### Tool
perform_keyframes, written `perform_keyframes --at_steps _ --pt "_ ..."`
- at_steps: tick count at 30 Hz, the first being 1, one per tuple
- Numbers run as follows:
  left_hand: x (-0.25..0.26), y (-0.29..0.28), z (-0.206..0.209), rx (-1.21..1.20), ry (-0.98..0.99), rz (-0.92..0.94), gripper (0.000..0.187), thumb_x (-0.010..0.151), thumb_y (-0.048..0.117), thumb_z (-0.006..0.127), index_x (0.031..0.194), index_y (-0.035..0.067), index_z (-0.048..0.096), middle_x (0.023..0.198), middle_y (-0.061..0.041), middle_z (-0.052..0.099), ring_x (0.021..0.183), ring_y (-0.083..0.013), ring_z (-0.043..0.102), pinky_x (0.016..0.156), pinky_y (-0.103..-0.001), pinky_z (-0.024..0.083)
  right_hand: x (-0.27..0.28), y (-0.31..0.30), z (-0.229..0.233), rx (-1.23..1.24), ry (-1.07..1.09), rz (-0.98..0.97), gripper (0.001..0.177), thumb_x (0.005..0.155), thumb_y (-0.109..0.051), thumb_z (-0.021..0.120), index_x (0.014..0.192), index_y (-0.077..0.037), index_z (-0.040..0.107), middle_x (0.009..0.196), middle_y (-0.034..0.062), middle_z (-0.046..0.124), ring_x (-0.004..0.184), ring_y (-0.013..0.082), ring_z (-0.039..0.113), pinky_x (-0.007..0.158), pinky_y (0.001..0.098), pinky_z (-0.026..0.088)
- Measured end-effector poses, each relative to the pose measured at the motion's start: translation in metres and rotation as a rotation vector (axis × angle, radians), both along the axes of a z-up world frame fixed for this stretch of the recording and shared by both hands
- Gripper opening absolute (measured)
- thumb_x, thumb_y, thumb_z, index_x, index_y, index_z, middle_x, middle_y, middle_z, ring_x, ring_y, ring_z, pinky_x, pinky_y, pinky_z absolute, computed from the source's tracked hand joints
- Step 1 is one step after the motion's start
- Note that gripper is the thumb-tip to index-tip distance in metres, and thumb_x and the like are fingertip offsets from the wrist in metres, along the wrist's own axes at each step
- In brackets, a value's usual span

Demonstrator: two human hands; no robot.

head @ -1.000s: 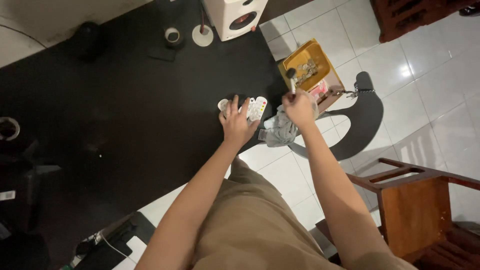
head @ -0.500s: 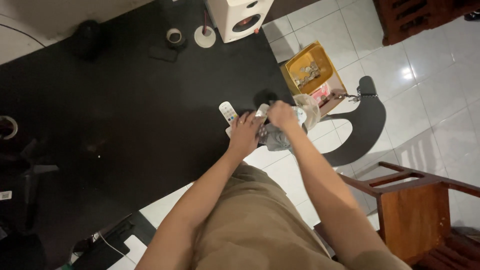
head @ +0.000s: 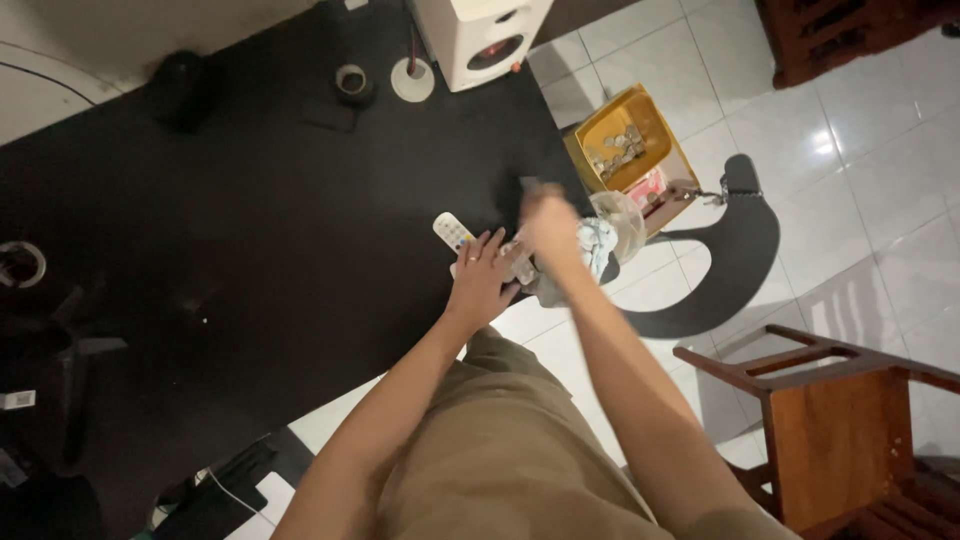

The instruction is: The recorder organizes items on a desk, applies glue to a component, clears debris into a bag, and adjusts cables.

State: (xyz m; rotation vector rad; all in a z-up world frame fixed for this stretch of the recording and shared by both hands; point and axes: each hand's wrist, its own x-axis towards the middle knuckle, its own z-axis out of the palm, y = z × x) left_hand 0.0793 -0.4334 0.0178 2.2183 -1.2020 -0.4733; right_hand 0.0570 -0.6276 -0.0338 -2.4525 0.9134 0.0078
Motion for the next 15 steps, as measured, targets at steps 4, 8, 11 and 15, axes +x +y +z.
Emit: perform_keyframes --at_steps 4,8,11,15 --pt "0.018 0.017 0.012 0.002 0.02 0.082 0.071 0.085 0.039 0.071 0.148 0.016 0.048 0.159 -0.021 0.033 0.147 -0.0436 0.028 0.118 -0.062 0.022 -0.011 -0.044 0.017 -0.061 -0.111 -0.163 0.036 0.097 -0.022 0.057 0.118 0.006 0.052 0.093 0.0338 0.068 0.087 0.0529 0.067 0.077 0.0582 0.053" --pt "0.018 0.035 -0.016 0.075 -0.055 0.249 0.078 0.091 0.04 0.069 0.155 0.007 0.039 0.161 -0.027 0.027 0.149 -0.0471 0.023 0.117 -0.064 0.021 0.01 -0.024 -0.004 -0.03 0.14 -0.11 0.039 0.101 -0.025 0.058 0.123 0.005 0.049 0.097 0.0328 0.071 0.093 0.0496 0.07 0.084 0.0565 0.055" --pt "0.008 0.037 -0.019 0.086 -0.08 0.235 0.079 0.089 0.04 0.068 0.154 0.007 0.039 0.164 -0.025 0.026 0.15 -0.0456 0.025 0.117 -0.061 0.025 0.05 0.039 0.037 0.074 0.195 0.184 0.056 0.078 -0.022 0.068 0.129 -0.007 0.051 0.098 0.0285 0.072 0.09 0.0469 0.071 0.081 0.0545 0.056" --pt "-0.003 0.032 -0.016 0.21 -0.053 0.185 0.072 0.088 0.041 0.067 0.148 0.008 0.043 0.16 -0.026 0.027 0.148 -0.0451 0.027 0.115 -0.058 0.029 0.066 0.069 0.033 0.15 0.072 0.329 0.04 0.084 -0.027 0.071 0.118 -0.013 0.056 0.09 0.0247 0.073 0.089 0.0469 0.069 0.077 0.0567 0.054"
